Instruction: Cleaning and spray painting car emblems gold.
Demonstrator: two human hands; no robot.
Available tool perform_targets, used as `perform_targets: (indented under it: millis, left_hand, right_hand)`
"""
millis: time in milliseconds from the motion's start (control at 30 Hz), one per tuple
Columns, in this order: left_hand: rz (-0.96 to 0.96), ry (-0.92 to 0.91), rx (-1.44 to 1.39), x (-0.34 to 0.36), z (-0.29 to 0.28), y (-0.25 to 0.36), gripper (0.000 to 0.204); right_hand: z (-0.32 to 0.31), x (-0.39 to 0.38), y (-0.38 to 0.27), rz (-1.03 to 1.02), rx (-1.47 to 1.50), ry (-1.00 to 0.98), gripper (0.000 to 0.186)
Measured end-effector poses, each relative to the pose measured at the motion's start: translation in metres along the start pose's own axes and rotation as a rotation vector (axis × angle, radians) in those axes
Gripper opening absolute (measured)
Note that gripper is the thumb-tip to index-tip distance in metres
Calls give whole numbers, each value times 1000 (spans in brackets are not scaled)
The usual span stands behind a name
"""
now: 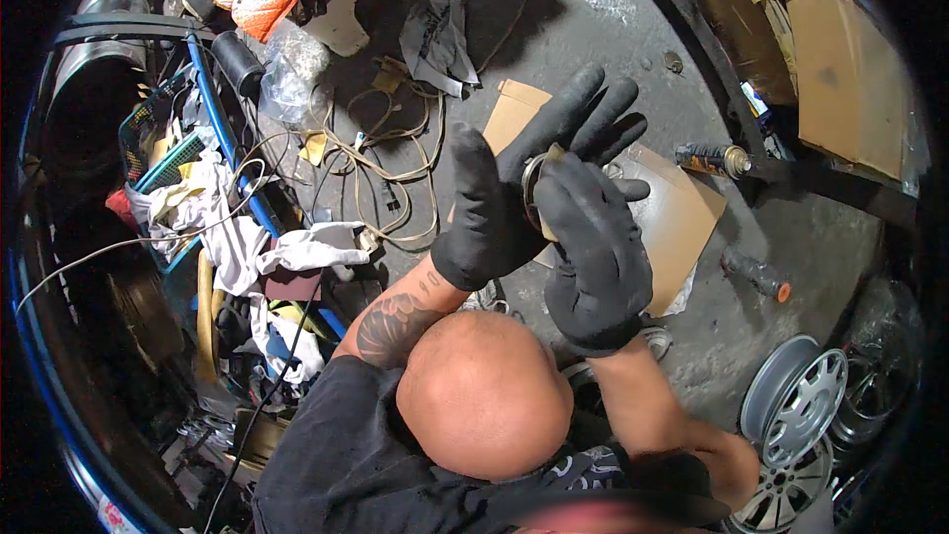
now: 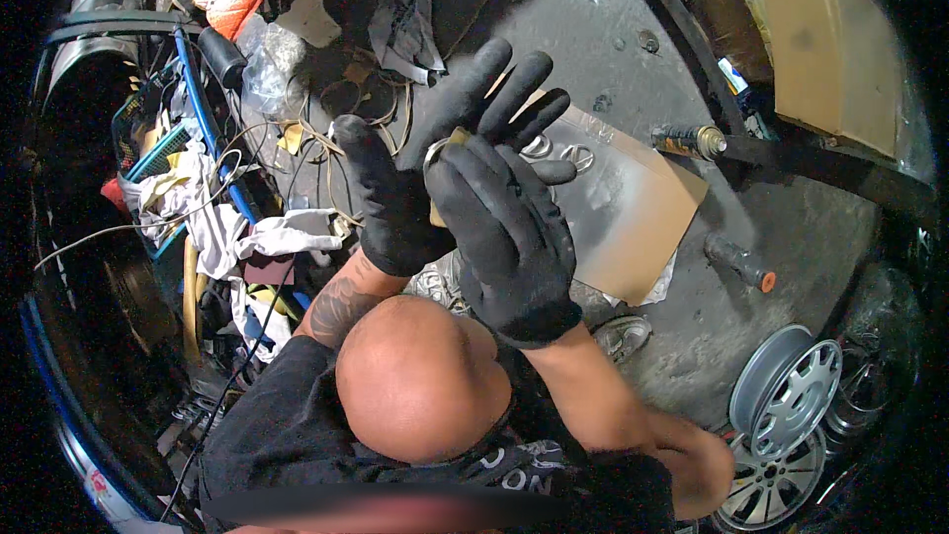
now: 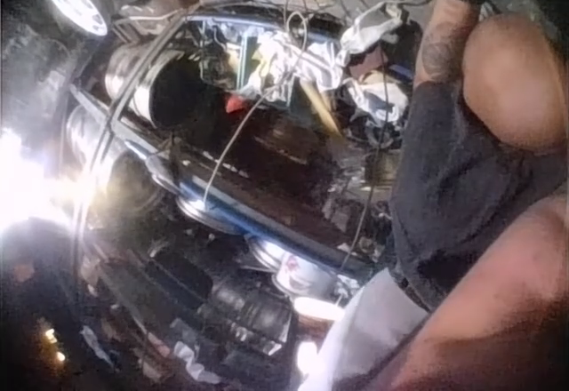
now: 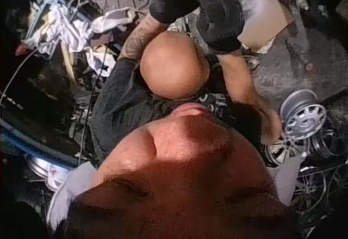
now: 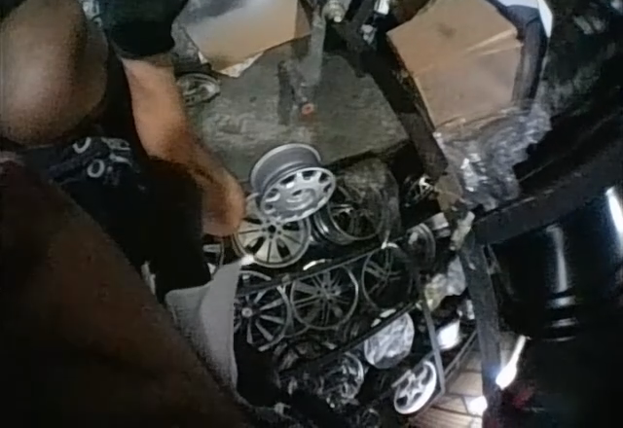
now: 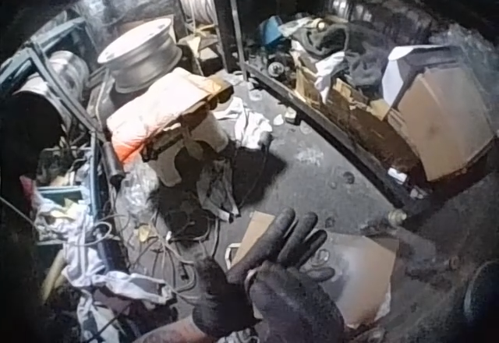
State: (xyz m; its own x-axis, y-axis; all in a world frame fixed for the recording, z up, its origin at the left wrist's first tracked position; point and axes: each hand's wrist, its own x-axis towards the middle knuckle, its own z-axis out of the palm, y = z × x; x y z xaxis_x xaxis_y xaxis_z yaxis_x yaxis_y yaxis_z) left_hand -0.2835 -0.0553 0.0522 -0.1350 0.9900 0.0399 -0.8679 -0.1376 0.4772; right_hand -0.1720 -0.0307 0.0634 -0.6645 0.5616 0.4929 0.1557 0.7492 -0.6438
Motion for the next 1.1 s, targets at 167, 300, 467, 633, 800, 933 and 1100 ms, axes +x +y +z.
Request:
perform_targets:
  millis: [167,300,467,633,800,933,1100]
  left_hand:
    - [-104,90,-187,-9,-5,6,113]
    - [-269,230,-221,-11,-5,15,115]
    - [-223,243,-272,-10,-10,14,115]
    - [-249,225,-279,-14,-5,14,118]
    - [-204,242,-384,-7,-3,18,107]
    - [-181,215,-415,-7,-10,15,95]
    - [-131,220,-248,-2,-7,10,69]
  right_hand:
    - [-1,15,-4,-51,-27,-165,39]
    - [2,12,11,-112,-70,-219,39]
    - [3,19,10,-19,-36,-291,35]
    - [2,17,3,-28,-187,-460,31]
    - [4,-7,4,-189,-290,-455,33]
    - [-4,-11,7,-206,-256,-458,32]
    - [-9,-12,7,-174,-208,-488,33]
